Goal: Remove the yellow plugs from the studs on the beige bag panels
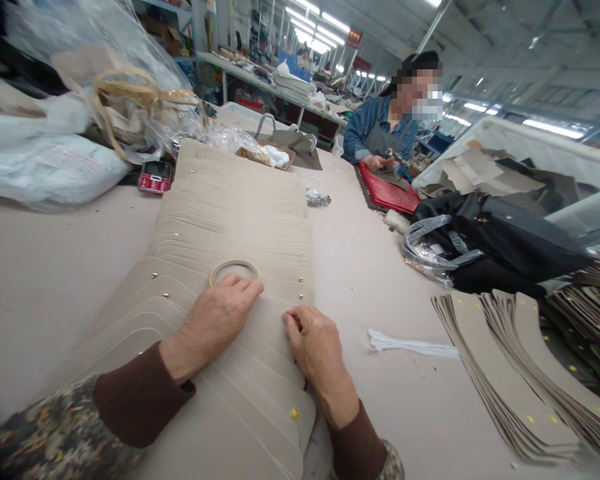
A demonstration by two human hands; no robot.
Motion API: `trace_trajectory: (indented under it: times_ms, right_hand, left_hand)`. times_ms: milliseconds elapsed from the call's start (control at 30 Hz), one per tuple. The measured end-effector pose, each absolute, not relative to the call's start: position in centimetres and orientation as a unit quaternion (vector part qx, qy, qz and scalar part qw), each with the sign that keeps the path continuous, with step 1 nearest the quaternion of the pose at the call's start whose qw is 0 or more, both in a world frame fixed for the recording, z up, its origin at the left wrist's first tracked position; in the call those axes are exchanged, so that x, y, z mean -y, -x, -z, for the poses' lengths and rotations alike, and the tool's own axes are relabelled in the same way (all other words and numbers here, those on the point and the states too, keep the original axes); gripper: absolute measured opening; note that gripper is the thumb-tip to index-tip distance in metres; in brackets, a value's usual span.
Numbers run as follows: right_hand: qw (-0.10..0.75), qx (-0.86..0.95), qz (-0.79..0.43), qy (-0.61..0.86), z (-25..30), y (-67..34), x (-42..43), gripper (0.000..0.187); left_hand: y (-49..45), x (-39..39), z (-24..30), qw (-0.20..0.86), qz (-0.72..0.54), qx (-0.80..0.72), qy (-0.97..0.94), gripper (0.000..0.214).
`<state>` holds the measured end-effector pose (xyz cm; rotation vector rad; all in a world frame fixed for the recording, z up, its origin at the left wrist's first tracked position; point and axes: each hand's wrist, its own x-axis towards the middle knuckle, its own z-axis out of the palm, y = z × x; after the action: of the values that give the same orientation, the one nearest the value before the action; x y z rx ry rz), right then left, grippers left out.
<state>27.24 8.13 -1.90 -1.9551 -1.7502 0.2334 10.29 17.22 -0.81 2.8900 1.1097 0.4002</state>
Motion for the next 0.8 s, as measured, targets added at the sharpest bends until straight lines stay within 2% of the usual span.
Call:
trace_trajectory:
  times_ms: [133,200,233,367,433,533,800]
  right_hand:
    - [0.18,0.632,-0.207,0.725,0.6,-27.0,-6.4,0.018]
    - [0.194,0.62,-0.249,0.719,0.3,-27.1,-5.8,0.019]
    - [0.226,0.61,-0.249,0.717,0.3,-27.2,-5.6,0.017]
    - [0.411,0.581,-0.174,0.68,0.5,-27.2,-5.6,0.014]
    - [0.45,0.611,-0.137,0.637,0.5,-27.0,-5.8,0.016]
    - [0.447,0.665,-0.101,0.59,0.3,-26.6,-6.2,0.018]
    - [0.41,0.712,-0.007,0.571,1.2,-26.3,-6.7,0.017]
  left_hand:
    - [-10.0,-17.4,1.0,0.004,-0.148,-0.356,-0.923,0.017]
    - [-9.9,-17.3,1.3,0.025,-0.186,-0.322,-0.928,0.019]
    - [-9.8,-17.2,1.5,0.046,-0.216,-0.293,-0.93,0.02]
    - [-9.7,-16.6,1.9,0.139,-0.327,-0.174,-0.918,0.026]
    - [-9.8,-16.2,1.7,0.159,-0.339,-0.145,-0.916,0.036]
    - [-9.9,-15.8,1.6,0.155,-0.33,-0.133,-0.922,0.043]
    - [-10.1,-15.4,2.0,0.16,-0.286,-0.157,-0.932,0.028]
